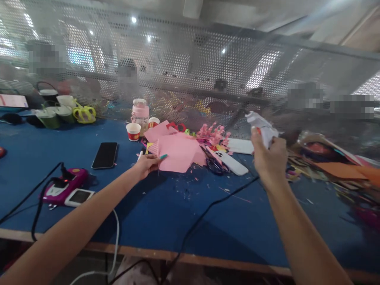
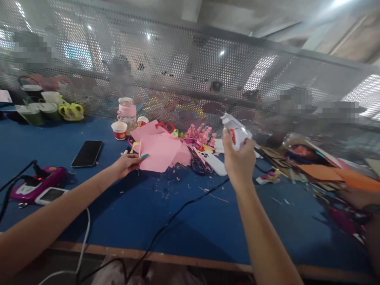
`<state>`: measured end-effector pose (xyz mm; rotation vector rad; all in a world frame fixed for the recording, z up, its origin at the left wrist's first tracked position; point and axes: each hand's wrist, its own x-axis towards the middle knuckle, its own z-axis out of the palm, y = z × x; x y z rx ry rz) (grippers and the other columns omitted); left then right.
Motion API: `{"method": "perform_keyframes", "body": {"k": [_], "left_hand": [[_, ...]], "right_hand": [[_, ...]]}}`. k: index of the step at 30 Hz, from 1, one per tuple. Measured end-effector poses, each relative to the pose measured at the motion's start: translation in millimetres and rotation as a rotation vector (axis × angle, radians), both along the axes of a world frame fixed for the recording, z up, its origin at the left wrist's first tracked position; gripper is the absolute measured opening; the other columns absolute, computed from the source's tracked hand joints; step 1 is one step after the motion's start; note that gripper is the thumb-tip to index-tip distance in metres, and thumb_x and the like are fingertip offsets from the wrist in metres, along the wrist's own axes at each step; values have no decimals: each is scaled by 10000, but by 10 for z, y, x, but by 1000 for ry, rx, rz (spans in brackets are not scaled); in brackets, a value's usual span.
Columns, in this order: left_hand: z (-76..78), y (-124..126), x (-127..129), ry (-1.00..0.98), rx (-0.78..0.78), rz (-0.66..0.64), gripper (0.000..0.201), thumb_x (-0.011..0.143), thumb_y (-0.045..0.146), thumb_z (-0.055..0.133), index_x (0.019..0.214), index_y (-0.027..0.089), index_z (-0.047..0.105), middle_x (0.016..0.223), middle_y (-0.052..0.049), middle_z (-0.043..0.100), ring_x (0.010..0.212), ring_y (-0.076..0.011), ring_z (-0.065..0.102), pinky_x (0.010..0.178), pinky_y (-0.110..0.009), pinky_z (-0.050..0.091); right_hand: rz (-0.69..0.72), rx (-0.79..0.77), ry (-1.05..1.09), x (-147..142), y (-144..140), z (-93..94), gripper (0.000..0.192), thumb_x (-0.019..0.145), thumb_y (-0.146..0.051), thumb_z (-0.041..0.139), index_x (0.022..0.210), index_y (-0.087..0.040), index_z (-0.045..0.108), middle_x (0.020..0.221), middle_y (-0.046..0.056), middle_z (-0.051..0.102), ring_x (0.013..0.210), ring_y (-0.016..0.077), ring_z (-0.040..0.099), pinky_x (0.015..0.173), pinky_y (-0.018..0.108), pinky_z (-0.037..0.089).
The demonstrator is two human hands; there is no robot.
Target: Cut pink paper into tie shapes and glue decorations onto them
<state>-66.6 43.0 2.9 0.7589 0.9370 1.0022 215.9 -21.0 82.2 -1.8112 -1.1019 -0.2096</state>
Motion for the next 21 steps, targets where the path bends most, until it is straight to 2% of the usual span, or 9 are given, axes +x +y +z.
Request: {"method": "perform_keyframes", "body": {"k": [2, 4, 10, 15, 21], "left_hand": [[-12, -47, 36, 40, -15, 18, 195, 547, 25, 719, 522, 106, 543, 478, 6, 581, 459, -73, 554, 480, -167, 478], [-3, -107, 70, 80, -17, 9, 178, 545, 37, 721, 531, 106, 558, 477, 10, 582, 465, -75, 552, 495, -178, 482], [15, -217, 141, 167, -2, 12, 163, 566, 53, 708, 524, 110, 561, 462, 22, 572, 444, -66, 542, 493, -181, 485], [-9, -280, 193, 182, 7, -66, 165, 530, 109, 750, 559, 98, 589, 487, 10, 592, 432, -58, 536, 474, -162, 479], [-12, -301, 212, 170, 15, -68, 157, 537, 136, 753, 598, 98, 613, 513, 8, 603, 456, -60, 547, 495, -168, 487]], "right_hand": [[-64, -28, -6, -135, -66, 31, 512, 724, -601, 443, 890, -126, 535, 753, 111, 586, 703, 224, 551, 607, 334, 398], [0, -68, -36, -328, -49, -20, 439, 731, -540, 471, 912, -144, 521, 747, 95, 590, 699, 227, 556, 610, 332, 397], [166, -92, -230, -787, 113, -479, 379, 758, -418, 468, 979, -110, 466, 817, 140, 605, 716, 238, 579, 589, 322, 419], [212, -122, -351, -915, 64, -725, 356, 753, -391, 470, 970, -109, 486, 772, 129, 617, 621, 227, 579, 507, 292, 396], [190, -200, -400, -937, 22, -725, 347, 765, -360, 465, 975, -85, 487, 741, 131, 604, 605, 226, 585, 492, 283, 394]]}}
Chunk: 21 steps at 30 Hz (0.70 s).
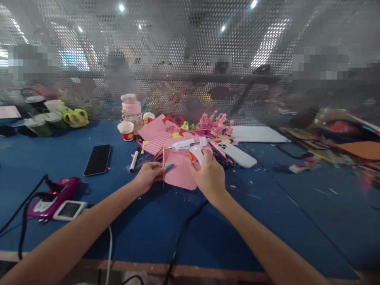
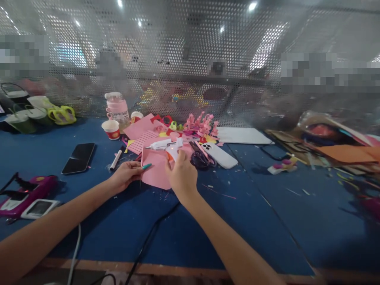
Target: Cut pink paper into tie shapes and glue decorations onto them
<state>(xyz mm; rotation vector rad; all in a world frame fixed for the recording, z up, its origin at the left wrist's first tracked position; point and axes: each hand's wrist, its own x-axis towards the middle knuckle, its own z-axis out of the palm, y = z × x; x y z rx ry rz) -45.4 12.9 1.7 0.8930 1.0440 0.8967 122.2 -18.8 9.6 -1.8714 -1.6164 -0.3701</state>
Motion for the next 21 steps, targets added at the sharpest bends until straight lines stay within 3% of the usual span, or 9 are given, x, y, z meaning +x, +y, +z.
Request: {"method": "perform_keyframes", "body": {"k": [8, 21], "left_hand": [[36, -8, 2, 13, -17, -10, 127, 555, 98, 730, 573, 98, 605, 487, 15, 598, 434, -57, 539, 479, -162, 484], [58, 0, 5, 7, -47, 22, 147, 603, 35, 679, 542, 105, 564, 454, 29, 564, 416, -54, 513, 480, -174, 465]], "right_hand": [[9, -84, 10, -23, -24, 72, 338, 770, -317, 479, 998, -69, 498, 797, 147, 602, 637, 222, 590, 495, 274, 399], [73, -76, -39, 8, -52, 90, 365, 770, -228, 404, 1085, -80, 513, 860, 155, 612, 679, 224, 581, 514, 278, 399]]}}
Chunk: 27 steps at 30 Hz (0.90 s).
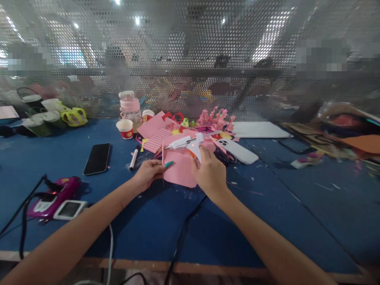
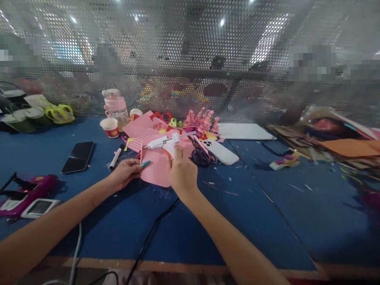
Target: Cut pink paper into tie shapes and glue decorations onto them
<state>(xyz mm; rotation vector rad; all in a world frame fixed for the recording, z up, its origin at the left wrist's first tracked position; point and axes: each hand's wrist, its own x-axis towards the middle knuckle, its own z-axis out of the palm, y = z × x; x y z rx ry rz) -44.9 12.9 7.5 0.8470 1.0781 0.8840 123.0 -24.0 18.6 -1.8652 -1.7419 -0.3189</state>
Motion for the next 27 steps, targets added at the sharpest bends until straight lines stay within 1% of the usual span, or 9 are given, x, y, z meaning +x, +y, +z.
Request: {"method": "perform_keyframes", "body": {"k": [3, 9, 12, 16, 21, 27], "left_hand": [[2, 0, -1, -2, 1, 4, 145, 605, 30, 672, 542, 104, 565, 453, 28, 567, 413, -53, 518, 473, -166, 468], [-17, 17, -5, -28, 2, 12, 134, 581, 48, 698, 555, 102, 579, 459, 22, 577, 411, -51, 524, 456, -151, 470], [-28, 32, -13, -35, -3, 18, 132, 578, 65, 711, 566, 100, 585, 475, 15, 583, 423, -53, 530, 470, -157, 476], [-65, 63, -41, -28, 17, -24, 142, 571, 108, 733, 574, 106, 592, 496, 5, 589, 449, -56, 533, 497, -168, 483], [-93, 76, -57, -10, 31, -65, 122, 586, 111, 723, 583, 112, 601, 511, 3, 596, 461, -58, 535, 519, -178, 488], [-36, 38, -30, 19, 9, -55, 132, 573, 84, 716, 561, 104, 587, 466, 17, 572, 426, -55, 522, 492, -175, 475]], "right_hand": [[4, -8, -8, 3, -9, 5, 377, 766, -221, 408, 1099, -78, 515, 882, 158, 618, 674, 220, 581, 508, 276, 396], [27, 6, -28, 14, -25, 2, 353, 759, -213, 419, 1069, -104, 544, 885, 134, 634, 668, 202, 578, 512, 262, 392], [38, -35, -43, 22, -43, 18, 339, 766, -214, 425, 1063, -108, 549, 891, 132, 636, 676, 203, 582, 517, 261, 391], [52, -71, -62, 42, -59, 40, 340, 771, -214, 433, 1075, -115, 548, 893, 127, 638, 672, 201, 582, 516, 259, 385], [53, -39, -60, 59, -53, 25, 341, 769, -216, 422, 1069, -118, 551, 886, 125, 640, 654, 193, 576, 510, 256, 381], [29, -5, -6, 42, -14, 15, 364, 767, -216, 410, 1085, -100, 541, 917, 147, 632, 680, 213, 588, 534, 282, 409]]}}
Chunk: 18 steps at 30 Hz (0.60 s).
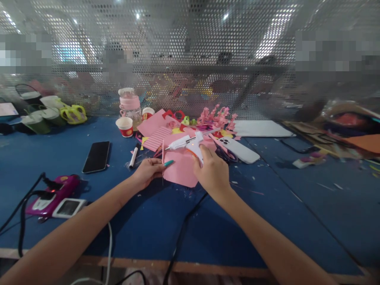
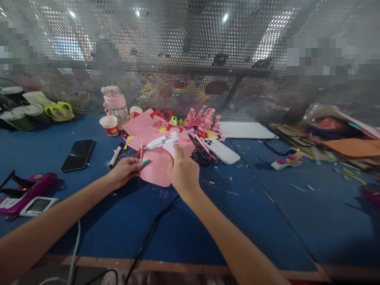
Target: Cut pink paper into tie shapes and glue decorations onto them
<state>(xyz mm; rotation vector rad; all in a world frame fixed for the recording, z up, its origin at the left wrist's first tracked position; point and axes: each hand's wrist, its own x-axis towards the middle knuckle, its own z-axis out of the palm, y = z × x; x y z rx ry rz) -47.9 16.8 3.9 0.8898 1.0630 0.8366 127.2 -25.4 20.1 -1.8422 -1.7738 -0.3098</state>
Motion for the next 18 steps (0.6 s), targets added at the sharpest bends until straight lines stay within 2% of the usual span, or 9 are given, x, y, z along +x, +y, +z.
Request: {"method": "perform_keyframes", "body": {"k": [5, 8, 11, 16, 18], "left_hand": [[13, -18, 17, 9, 3, -23, 174, 514, 94, 752, 532, 97, 579, 467, 17, 569, 429, -57, 531, 484, -170, 467], [11, 5, -5, 25, 33, -25, 172, 511, 112, 756, 530, 100, 586, 477, 11, 580, 434, -61, 532, 481, -176, 473], [71, 80, -82, 50, 97, 42, 151, 535, 112, 742, 530, 103, 592, 476, 5, 585, 435, -68, 534, 480, -182, 483], [344, 247, -339, 1, 193, 317, 110, 605, 12, 652, 568, 100, 598, 485, 10, 592, 439, -62, 537, 484, -160, 476], [455, 278, -448, -13, 193, 340, 125, 620, -5, 626, 568, 105, 594, 477, 16, 584, 437, -52, 529, 493, -148, 468]], "right_hand": [[-53, 29, 58, -17, 67, -18, 369, 775, -238, 408, 1092, -82, 514, 865, 162, 622, 674, 224, 588, 548, 303, 422], [-84, 85, 121, 19, 96, -24, 403, 764, -317, 448, 1069, -61, 507, 855, 175, 620, 724, 249, 590, 577, 324, 437], [-130, 110, 190, 124, 100, 22, 437, 757, -401, 455, 1024, -61, 518, 811, 172, 627, 719, 260, 592, 596, 345, 444], [-305, -130, 186, 384, 83, 101, 398, 774, -367, 431, 899, -19, 578, 721, 201, 620, 664, 277, 605, 577, 348, 439], [-347, -205, 125, 468, 75, 51, 360, 776, -328, 429, 865, -25, 602, 741, 212, 619, 685, 284, 612, 583, 343, 438]]}}
